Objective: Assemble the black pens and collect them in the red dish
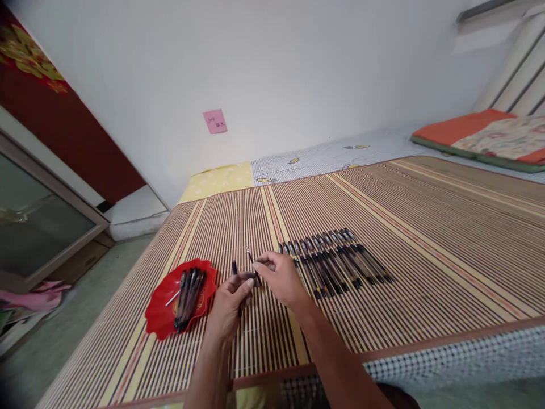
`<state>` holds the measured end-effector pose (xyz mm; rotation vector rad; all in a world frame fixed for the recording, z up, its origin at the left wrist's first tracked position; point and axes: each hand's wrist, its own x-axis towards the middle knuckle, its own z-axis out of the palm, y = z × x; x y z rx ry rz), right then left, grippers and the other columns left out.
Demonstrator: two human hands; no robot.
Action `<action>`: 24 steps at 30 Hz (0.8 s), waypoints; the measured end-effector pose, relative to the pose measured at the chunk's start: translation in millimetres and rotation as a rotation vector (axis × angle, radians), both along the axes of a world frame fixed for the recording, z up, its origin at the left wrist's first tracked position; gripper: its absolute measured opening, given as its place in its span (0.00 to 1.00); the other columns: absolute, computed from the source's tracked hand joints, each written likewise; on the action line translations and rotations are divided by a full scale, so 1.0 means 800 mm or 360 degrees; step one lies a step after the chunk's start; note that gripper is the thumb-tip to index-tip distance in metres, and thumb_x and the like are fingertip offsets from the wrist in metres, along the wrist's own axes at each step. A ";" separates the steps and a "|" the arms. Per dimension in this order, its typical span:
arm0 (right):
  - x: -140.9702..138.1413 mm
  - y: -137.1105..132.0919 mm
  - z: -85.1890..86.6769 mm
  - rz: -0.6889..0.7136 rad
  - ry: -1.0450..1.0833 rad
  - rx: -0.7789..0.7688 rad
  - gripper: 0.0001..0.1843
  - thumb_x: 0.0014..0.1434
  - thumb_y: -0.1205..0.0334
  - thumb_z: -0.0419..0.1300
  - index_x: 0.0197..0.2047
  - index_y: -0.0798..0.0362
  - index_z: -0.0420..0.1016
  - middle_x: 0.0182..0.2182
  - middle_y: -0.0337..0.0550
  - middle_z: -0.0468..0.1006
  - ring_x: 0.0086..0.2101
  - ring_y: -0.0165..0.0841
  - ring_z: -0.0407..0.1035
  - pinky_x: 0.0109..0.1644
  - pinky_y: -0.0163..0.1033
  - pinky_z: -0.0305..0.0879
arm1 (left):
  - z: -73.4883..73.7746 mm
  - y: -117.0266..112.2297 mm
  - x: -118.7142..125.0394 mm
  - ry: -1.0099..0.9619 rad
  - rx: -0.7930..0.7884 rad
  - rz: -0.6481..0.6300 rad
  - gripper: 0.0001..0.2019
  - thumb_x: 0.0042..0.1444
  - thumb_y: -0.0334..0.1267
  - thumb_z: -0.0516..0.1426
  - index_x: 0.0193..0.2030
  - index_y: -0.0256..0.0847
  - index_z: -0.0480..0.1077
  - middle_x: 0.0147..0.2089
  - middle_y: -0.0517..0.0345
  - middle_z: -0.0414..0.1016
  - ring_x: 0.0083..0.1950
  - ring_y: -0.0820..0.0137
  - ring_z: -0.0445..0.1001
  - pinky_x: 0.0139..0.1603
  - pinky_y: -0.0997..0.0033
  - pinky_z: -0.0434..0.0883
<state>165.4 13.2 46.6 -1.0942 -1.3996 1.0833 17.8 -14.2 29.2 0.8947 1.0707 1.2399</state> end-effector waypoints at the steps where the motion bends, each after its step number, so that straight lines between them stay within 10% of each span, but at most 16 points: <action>1: -0.001 -0.001 0.003 -0.0007 0.0035 -0.0002 0.11 0.55 0.54 0.61 0.33 0.54 0.75 0.27 0.39 0.76 0.31 0.32 0.70 0.36 0.36 0.65 | 0.003 -0.001 0.001 -0.0015 0.0004 0.0002 0.22 0.38 0.47 0.73 0.37 0.35 0.78 0.27 0.62 0.71 0.25 0.79 0.61 0.25 0.79 0.58; 24: 0.027 -0.006 0.023 0.0021 0.0391 -0.0096 0.18 0.58 0.46 0.62 0.40 0.54 0.75 0.19 0.32 0.69 0.20 0.26 0.61 0.25 0.33 0.57 | 0.015 -0.015 0.004 0.0141 0.0082 -0.0139 0.15 0.42 0.42 0.71 0.34 0.37 0.78 0.30 0.59 0.72 0.31 0.73 0.66 0.34 0.74 0.64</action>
